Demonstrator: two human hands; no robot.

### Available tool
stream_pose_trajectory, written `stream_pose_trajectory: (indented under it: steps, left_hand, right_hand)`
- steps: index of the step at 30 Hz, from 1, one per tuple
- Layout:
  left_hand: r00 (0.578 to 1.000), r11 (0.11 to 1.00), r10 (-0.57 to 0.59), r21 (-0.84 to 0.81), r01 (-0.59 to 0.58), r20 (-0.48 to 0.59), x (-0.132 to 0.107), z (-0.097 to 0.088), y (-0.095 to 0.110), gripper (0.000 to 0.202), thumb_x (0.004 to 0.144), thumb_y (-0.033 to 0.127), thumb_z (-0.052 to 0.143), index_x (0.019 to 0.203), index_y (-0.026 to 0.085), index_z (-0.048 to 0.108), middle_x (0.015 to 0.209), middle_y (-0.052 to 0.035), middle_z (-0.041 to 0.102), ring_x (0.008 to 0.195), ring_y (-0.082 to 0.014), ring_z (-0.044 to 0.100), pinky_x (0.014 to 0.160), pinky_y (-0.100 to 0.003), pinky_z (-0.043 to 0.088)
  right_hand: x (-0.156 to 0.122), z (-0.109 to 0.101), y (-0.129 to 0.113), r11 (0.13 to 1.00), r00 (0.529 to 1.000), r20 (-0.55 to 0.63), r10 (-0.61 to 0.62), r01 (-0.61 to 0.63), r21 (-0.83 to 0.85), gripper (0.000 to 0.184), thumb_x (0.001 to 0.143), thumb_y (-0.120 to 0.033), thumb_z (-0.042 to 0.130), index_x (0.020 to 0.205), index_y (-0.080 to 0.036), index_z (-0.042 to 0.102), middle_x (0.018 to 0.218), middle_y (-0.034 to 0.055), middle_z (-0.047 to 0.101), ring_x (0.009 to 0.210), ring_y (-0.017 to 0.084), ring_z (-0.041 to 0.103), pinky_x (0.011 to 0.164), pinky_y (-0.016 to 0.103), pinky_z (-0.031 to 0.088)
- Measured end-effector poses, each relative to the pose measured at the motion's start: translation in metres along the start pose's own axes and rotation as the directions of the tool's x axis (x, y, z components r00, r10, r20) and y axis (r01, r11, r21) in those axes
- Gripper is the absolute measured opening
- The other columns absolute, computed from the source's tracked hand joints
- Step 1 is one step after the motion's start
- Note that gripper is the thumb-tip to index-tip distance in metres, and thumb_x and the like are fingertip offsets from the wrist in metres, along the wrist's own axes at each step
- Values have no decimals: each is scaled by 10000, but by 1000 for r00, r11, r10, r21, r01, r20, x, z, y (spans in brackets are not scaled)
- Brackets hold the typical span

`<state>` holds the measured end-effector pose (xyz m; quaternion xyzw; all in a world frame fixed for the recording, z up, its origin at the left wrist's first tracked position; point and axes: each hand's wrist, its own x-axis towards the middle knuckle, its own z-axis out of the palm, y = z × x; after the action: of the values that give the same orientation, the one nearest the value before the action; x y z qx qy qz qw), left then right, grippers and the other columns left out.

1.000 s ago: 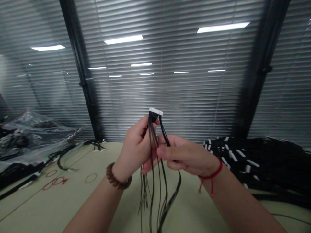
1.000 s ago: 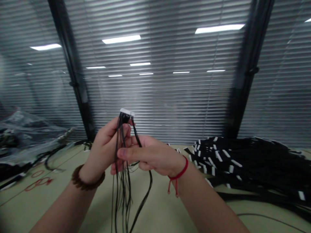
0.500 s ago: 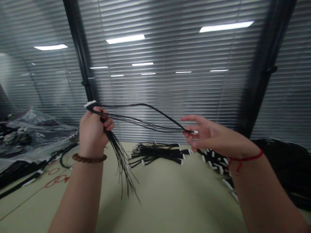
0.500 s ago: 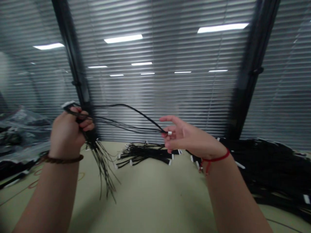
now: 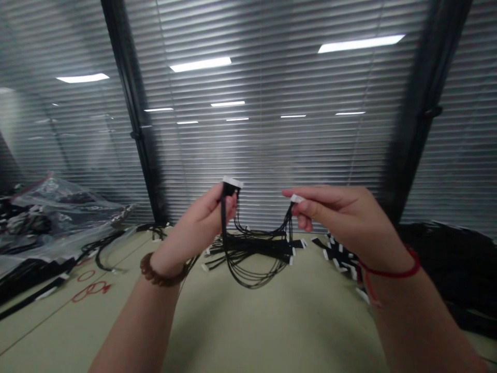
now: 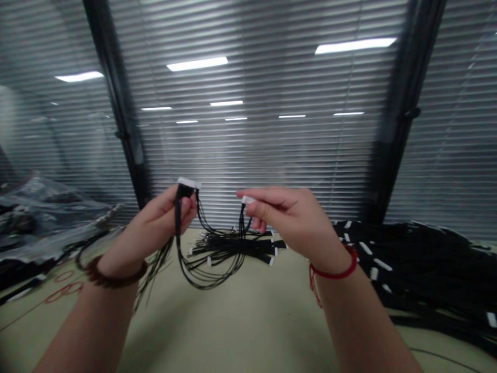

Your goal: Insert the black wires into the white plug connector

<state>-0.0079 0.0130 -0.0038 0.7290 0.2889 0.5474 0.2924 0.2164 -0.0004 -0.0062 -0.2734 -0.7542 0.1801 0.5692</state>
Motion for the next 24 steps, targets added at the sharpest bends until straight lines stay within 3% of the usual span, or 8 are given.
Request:
stream_pose_trajectory:
  steps: [3,5,10,19,22,24]
  left_hand:
    - [964,988,31,136,-69,265,-9,22,9,171,894,227,450,749,166,517,653,26,449,585,-112,385,513,-207,341]
    - [930,966,64,212,-149,362,-11,28,10,190,932,228,359,790,179,475,676,28,438,598,-117,385,542,-219,348]
    - [917,933,108,278,-227,385,-10,29,6,197,953,250,313,803,195,428,685,36,416,590,-116,384,566,-233,348]
    - [916,947,84,255,-196,392,-11,31,5,161,957,233,302,877,202,438,723,39,417,601,-107,372,589,-239,331]
    - [906,956,60,237,-173,419,-10,31,9,151,946,229,328,828,201,418,710,39,408,618,-118,357,587,-244,318]
    - [898,974,7,202,-106,440,-7,33,7,161,944,240,326,815,202,415,707,38,397,629,-122,351,583,-243,315]
  right_hand:
    - [-1,10,-7,1000,999,54,-4,3,13,284,803,-202,619,1078,-142,654,620,-4,625,503,71,557,468,149,477]
    - [-2,14,-8,1000,998,61,-9,7,23,307,805,-185,606,1101,-110,636,608,-8,618,506,64,555,472,128,473]
    - [-2,18,-8,998,997,78,11,-15,53,236,803,-177,602,1010,-83,666,656,19,643,510,60,556,476,115,470]
    - [-1,27,-5,990,997,56,49,-55,131,162,813,-231,575,885,-105,646,576,-20,569,453,60,517,398,130,420]
    - [-2,26,-6,991,999,-6,46,-45,123,97,775,-202,612,784,-110,642,566,-20,550,450,48,466,393,131,361]
    - [2,16,-5,991,993,-114,30,-14,132,75,772,-200,613,775,-127,630,569,-30,527,475,46,441,416,138,337]
